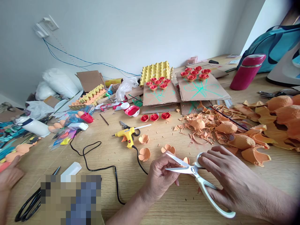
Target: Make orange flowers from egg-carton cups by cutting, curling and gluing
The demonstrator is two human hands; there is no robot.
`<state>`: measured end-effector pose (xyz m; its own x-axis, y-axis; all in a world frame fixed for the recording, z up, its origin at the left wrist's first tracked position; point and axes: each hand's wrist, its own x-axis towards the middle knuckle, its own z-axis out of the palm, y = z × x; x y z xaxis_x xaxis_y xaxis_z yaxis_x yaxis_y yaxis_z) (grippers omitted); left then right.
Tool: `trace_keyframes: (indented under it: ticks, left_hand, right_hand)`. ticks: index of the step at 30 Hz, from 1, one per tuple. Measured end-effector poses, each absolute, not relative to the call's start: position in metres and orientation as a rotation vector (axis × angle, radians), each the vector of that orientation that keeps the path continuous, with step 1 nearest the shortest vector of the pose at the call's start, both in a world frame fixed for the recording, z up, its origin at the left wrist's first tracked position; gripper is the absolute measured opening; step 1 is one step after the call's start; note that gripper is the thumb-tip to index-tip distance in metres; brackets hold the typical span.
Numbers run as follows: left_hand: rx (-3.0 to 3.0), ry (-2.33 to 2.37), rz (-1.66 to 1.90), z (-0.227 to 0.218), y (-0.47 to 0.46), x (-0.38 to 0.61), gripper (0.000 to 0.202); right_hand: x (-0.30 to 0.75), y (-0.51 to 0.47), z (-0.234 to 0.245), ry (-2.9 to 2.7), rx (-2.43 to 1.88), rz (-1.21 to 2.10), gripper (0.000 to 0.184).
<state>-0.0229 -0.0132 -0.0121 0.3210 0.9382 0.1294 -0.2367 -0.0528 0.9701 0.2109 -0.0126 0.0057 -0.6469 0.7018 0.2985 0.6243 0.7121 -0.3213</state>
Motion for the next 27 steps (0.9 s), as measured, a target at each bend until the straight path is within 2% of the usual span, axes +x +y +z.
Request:
trace_keyframes:
  ticks: [10,27]
  left_hand:
    - [1.276,0.754,1.092,-0.0075,-0.014,-0.0214,0.023]
    - [1.631,0.902,1.165,-0.0079,-0.008,-0.0263,0.011]
  right_hand:
    - [0.2129,-0.0139,0.0047,-2.554,-0.923,0.378,0.009]
    - [0.2161,-0.0111,0.0057,-2.544,-0.922,0.31,0.009]
